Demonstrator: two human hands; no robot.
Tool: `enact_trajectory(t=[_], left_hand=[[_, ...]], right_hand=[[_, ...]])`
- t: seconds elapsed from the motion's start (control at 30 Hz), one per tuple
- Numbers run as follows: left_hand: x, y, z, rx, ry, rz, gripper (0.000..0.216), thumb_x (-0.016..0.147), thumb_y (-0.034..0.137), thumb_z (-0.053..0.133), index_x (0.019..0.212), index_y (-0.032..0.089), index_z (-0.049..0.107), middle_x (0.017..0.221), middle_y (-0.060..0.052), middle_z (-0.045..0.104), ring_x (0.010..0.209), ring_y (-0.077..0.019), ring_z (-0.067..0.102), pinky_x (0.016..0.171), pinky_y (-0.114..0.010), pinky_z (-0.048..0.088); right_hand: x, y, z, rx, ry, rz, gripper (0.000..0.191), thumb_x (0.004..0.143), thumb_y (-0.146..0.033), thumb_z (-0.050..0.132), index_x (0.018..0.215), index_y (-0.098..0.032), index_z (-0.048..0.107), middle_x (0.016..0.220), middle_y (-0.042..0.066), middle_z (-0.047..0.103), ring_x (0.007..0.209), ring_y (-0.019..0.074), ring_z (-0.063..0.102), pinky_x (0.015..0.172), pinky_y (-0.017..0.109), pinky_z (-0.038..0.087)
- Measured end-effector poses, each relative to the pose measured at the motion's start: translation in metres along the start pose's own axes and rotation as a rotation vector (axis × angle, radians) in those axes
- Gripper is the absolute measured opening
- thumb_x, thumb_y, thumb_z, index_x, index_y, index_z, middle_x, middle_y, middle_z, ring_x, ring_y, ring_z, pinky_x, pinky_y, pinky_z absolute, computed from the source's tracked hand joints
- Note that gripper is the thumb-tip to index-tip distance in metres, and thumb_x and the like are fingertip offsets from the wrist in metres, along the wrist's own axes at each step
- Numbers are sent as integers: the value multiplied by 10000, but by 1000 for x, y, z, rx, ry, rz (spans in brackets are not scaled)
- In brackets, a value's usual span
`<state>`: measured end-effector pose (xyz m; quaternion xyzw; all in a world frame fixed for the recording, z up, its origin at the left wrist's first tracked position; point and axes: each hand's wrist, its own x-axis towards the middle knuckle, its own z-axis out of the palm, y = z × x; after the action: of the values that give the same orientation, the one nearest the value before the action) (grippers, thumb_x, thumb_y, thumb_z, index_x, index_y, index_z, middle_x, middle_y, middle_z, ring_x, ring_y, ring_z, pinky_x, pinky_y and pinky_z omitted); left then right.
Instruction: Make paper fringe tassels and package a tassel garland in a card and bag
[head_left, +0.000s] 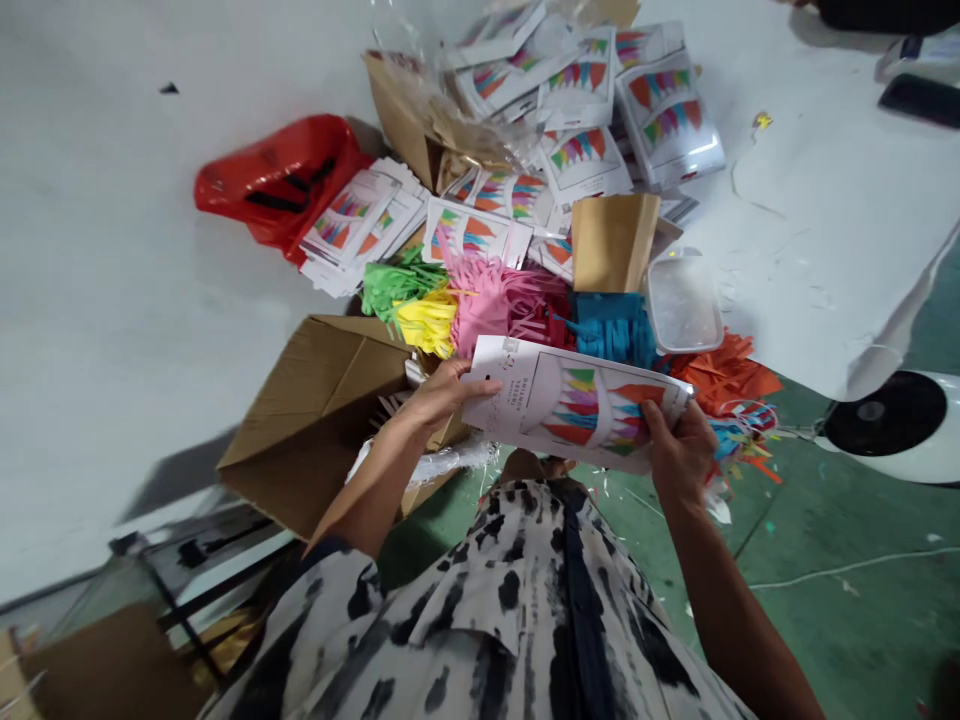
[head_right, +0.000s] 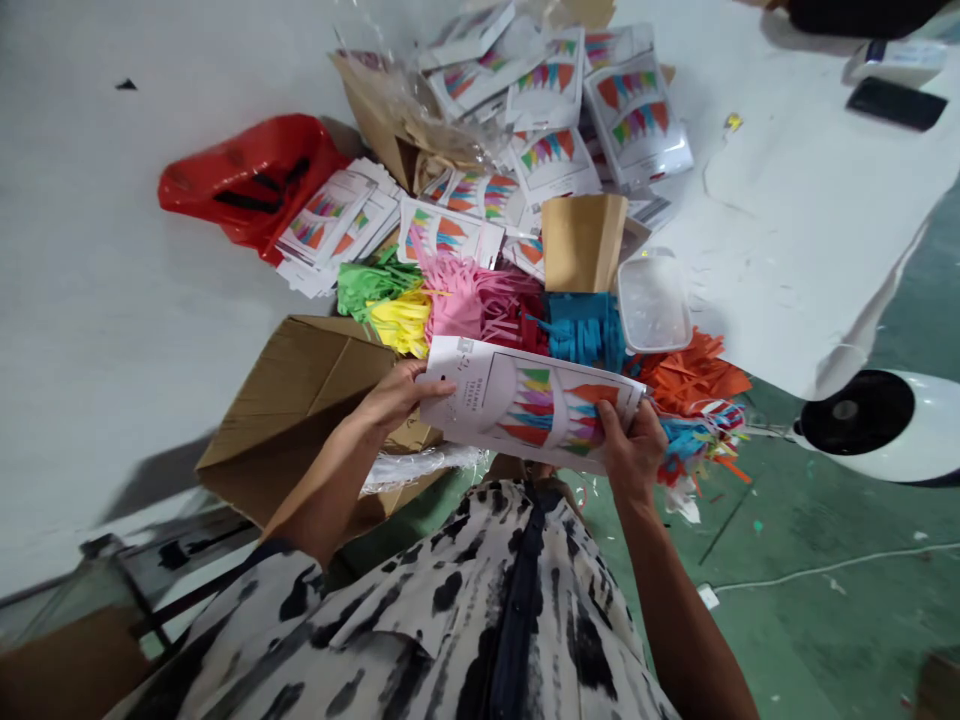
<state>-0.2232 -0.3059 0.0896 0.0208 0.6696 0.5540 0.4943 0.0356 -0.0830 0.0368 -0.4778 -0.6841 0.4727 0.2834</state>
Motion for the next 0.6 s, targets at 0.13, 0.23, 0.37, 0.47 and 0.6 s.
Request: enact_trajectory(t=[0.13, 0.23, 0.37, 0.47, 0.6], left_hand=[[8, -5, -5, -1, -84, -40, 436, 598, 335, 953, 951, 130, 801, 944, -118, 826, 803, -248, 766, 760, -364, 636], [15, -10, -10, -26, -90, -52, 438, 607, 322, 961, 972, 146, 794, 958, -122, 824, 821, -263, 770, 774, -388, 634], [19, -17, -12, -39, -74, -64, 465, 622, 349, 969, 1004, 155, 787, 1023, -136, 822, 837, -278, 771, 770, -397, 625], [20, -21, -10, -77, -40, -43, 571, 592, 383, 991, 1069, 163, 768, 1035, -132, 822, 886, -296, 776, 786, -407, 630], [21, -22, -8, -101, -23, -38, 609, 574, 416, 995, 1074, 153, 766, 1067, -142, 819, 880, -281, 775, 763, -376, 628]], right_hand=[[11, 15, 8, 37, -77, 58, 346, 796, -494, 812, 887, -174, 720, 738, -27, 628, 637, 122, 502, 613, 267, 447], [15, 25, 15, 143, -154, 128, 389, 784, -516, 818, 951, -176, 732, 798, -11, 686, 675, 141, 576, 660, 288, 498], [15, 29, 18, 68, -141, 92, 372, 792, -517, 815, 898, -172, 724, 747, -30, 644, 647, 125, 535, 629, 265, 465], [14, 26, 19, 9, -103, 57, 359, 798, -512, 805, 861, -173, 705, 713, -47, 591, 629, 116, 480, 604, 256, 423], [13, 19, 21, -66, -81, 31, 342, 788, -497, 791, 780, -180, 662, 667, -52, 533, 619, 121, 437, 580, 261, 377]])
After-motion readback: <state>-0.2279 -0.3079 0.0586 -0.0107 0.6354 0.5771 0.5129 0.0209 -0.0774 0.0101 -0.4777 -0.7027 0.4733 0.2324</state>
